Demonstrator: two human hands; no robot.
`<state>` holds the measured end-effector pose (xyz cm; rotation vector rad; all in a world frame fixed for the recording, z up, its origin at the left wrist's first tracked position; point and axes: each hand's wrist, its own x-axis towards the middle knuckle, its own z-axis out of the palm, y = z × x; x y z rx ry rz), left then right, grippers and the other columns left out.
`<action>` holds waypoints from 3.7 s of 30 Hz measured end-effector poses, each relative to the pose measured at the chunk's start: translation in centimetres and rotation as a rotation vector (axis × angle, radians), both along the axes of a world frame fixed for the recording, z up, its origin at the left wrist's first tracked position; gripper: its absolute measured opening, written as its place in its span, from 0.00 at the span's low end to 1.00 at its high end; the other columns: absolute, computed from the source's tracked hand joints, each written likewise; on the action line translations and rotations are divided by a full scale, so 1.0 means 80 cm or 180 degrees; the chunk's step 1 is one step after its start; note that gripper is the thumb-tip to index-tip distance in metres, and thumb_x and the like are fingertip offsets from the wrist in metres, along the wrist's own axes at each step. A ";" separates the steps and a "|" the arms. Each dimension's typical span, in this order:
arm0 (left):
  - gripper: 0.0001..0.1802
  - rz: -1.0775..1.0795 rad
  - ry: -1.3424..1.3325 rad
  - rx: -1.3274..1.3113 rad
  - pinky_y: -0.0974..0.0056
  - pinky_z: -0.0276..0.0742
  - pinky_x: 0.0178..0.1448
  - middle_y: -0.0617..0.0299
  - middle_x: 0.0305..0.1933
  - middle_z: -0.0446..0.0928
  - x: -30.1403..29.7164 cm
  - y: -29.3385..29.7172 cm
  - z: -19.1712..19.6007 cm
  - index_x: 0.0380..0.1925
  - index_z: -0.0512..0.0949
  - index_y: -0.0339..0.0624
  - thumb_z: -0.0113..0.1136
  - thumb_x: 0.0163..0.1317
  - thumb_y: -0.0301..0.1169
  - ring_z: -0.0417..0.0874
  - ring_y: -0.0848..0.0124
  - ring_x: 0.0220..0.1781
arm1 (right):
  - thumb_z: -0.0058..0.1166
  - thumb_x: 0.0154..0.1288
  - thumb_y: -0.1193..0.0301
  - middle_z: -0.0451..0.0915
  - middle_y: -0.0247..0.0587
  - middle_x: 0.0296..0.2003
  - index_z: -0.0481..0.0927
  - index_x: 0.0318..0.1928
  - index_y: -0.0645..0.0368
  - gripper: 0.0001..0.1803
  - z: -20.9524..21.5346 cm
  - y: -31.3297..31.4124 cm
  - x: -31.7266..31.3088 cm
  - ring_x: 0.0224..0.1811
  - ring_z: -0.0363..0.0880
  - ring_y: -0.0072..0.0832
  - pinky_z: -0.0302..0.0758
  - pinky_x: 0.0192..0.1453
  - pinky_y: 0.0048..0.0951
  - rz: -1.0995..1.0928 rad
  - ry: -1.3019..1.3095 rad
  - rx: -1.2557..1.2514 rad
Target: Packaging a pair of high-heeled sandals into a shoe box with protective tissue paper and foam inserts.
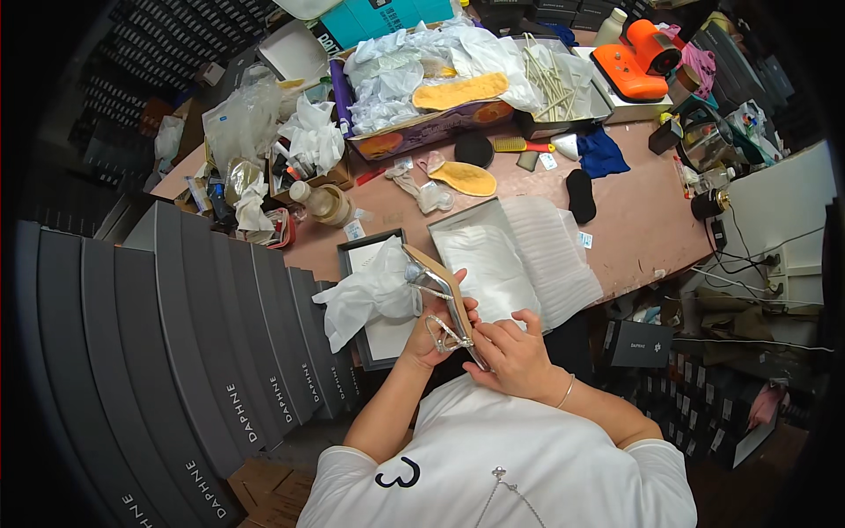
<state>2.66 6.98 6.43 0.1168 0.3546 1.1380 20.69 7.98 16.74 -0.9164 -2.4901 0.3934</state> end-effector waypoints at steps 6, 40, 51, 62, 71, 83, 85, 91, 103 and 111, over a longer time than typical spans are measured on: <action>0.42 -0.0695 0.0957 0.0092 0.53 0.68 0.67 0.47 0.61 0.69 -0.031 -0.003 0.029 0.70 0.52 0.37 0.57 0.59 0.40 0.74 0.58 0.60 | 0.63 0.42 0.67 0.78 0.35 0.40 0.79 0.41 0.60 0.22 0.001 0.014 0.020 0.36 0.74 0.27 0.62 0.48 0.36 -0.0088 0.0254 -0.0055; 0.32 0.1682 0.1363 -0.0724 0.65 0.76 0.50 0.60 0.37 0.74 -0.035 0.029 0.002 0.68 0.56 0.42 0.56 0.68 0.36 0.77 0.74 0.35 | 0.56 0.54 0.71 0.77 0.41 0.39 0.79 0.34 0.57 0.07 -0.256 0.363 -0.168 0.47 0.77 0.41 0.74 0.50 0.41 0.0746 -0.0823 -0.0842; 0.35 0.1650 0.1379 -0.0458 0.68 0.76 0.43 0.58 0.41 0.76 -0.085 0.026 0.015 0.71 0.51 0.44 0.55 0.68 0.34 0.78 0.73 0.37 | 0.52 0.58 0.76 0.81 0.45 0.38 0.73 0.39 0.62 0.08 -0.125 0.354 -0.212 0.42 0.79 0.33 0.72 0.49 0.28 0.0428 0.1039 -0.2766; 0.34 0.1748 0.1635 -0.0811 0.69 0.76 0.43 0.59 0.40 0.77 -0.099 -0.015 -0.006 0.70 0.54 0.43 0.56 0.68 0.32 0.79 0.75 0.37 | 0.59 0.54 0.70 0.79 0.41 0.42 0.81 0.41 0.57 0.13 -0.068 0.355 -0.306 0.47 0.76 0.38 0.68 0.53 0.39 0.0855 -0.0071 0.0365; 0.37 0.1457 0.1814 -0.0832 0.68 0.70 0.52 0.59 0.48 0.74 -0.096 -0.041 -0.012 0.71 0.49 0.39 0.55 0.68 0.32 0.75 0.75 0.47 | 0.54 0.55 0.70 0.79 0.36 0.36 0.83 0.34 0.52 0.06 -0.124 0.317 -0.595 0.44 0.77 0.34 0.68 0.46 0.36 0.1948 -0.0148 0.1156; 0.30 0.1668 0.2033 -0.1225 0.69 0.75 0.47 0.59 0.46 0.76 -0.095 -0.055 -0.003 0.67 0.57 0.42 0.54 0.68 0.31 0.78 0.76 0.41 | 0.49 0.61 0.70 0.78 0.39 0.42 0.81 0.42 0.51 0.11 -0.097 0.315 -0.623 0.49 0.77 0.37 0.70 0.49 0.40 0.2074 -0.0311 0.0584; 0.30 0.1646 0.1999 -0.1092 0.68 0.75 0.46 0.59 0.46 0.76 -0.096 -0.047 0.005 0.67 0.57 0.42 0.54 0.68 0.31 0.78 0.75 0.41 | 0.49 0.61 0.68 0.79 0.37 0.42 0.82 0.40 0.49 0.10 -0.110 0.307 -0.617 0.50 0.77 0.34 0.68 0.49 0.39 0.1907 -0.0463 0.1013; 0.36 0.1517 0.1880 -0.1097 0.66 0.68 0.58 0.57 0.56 0.73 -0.074 -0.076 -0.002 0.71 0.50 0.38 0.55 0.68 0.30 0.75 0.72 0.54 | 0.49 0.61 0.67 0.81 0.35 0.40 0.85 0.38 0.49 0.10 -0.139 0.294 -0.635 0.46 0.78 0.32 0.66 0.49 0.38 0.1789 -0.1011 0.1019; 0.32 0.1586 0.2026 -0.1479 0.65 0.75 0.46 0.53 0.46 0.77 -0.068 -0.099 -0.013 0.70 0.52 0.46 0.50 0.69 0.31 0.79 0.71 0.40 | 0.49 0.59 0.73 0.84 0.47 0.35 0.84 0.35 0.55 0.09 -0.145 0.351 -0.658 0.38 0.85 0.41 0.79 0.41 0.43 0.1023 -0.0232 -0.0231; 0.36 0.1677 0.1783 -0.1566 0.68 0.69 0.53 0.60 0.52 0.75 -0.066 -0.114 -0.021 0.71 0.51 0.41 0.56 0.67 0.32 0.75 0.75 0.49 | 0.49 0.62 0.68 0.84 0.45 0.35 0.82 0.35 0.55 0.09 -0.132 0.352 -0.671 0.39 0.83 0.46 0.77 0.42 0.45 0.0685 0.0496 -0.1000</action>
